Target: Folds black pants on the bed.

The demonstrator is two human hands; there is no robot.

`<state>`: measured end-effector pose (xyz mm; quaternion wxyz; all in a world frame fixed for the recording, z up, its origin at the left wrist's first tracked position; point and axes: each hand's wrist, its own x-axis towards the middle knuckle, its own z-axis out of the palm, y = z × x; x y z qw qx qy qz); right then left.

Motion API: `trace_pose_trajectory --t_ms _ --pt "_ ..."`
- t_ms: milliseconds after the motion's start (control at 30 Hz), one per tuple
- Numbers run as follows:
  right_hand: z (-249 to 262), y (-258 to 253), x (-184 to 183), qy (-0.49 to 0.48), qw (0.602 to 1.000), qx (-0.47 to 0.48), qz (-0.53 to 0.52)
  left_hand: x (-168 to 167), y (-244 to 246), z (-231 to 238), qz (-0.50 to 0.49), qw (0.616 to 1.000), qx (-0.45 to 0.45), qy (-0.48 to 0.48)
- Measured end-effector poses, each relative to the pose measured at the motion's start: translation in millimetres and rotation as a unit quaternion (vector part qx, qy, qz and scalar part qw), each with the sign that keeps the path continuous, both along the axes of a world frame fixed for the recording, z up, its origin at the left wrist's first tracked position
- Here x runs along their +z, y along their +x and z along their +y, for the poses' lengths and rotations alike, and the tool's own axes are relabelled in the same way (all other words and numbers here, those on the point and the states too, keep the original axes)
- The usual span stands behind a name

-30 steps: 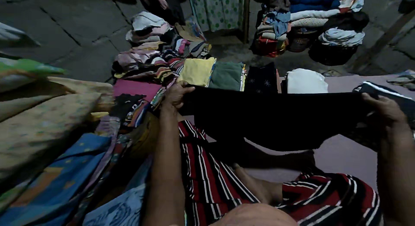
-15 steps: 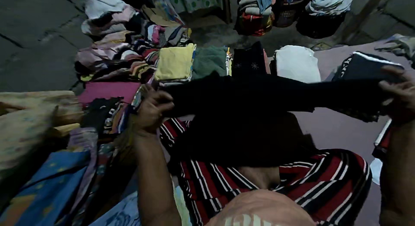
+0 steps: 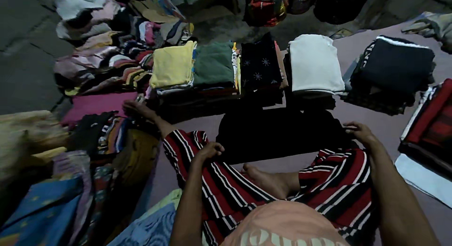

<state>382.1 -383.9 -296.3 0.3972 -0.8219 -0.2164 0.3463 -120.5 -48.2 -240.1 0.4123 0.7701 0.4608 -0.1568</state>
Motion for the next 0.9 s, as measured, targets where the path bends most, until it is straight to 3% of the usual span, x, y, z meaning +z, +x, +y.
trace_pose_trajectory --t_ms 100,267,467,667,733,800,900 --pt "-4.6 0.7 0.8 0.054 0.998 -0.001 -0.014 1.9 -5.7 2.9 0.028 0.999 -0.021 -0.013" --pt "-4.0 3.3 -2.5 -0.072 0.993 0.093 0.012 -11.7 -13.8 -3.9 0.117 0.992 -0.018 -0.039" --pt "2.6 2.9 -4.2 -0.172 0.972 0.16 -0.017 -29.9 0.4 -11.5 0.23 0.963 -0.136 -0.04" --pt "6.8 -1.6 -7.9 -0.232 0.958 0.139 -0.092 -19.8 13.2 -14.6 0.312 0.932 -0.185 -0.008" --pt "9.7 -6.1 4.3 -0.215 0.955 0.126 -0.164 -6.0 21.4 -8.9 0.28 0.951 -0.128 0.04" --pt "14.9 -10.2 12.7 -0.177 0.949 0.134 -0.223 1.6 33.1 2.9 0.186 0.975 -0.066 0.106" --pt "28.3 -18.9 10.2 -0.223 0.938 0.176 -0.199 -7.2 63.2 20.4 0.039 0.983 -0.004 0.18"
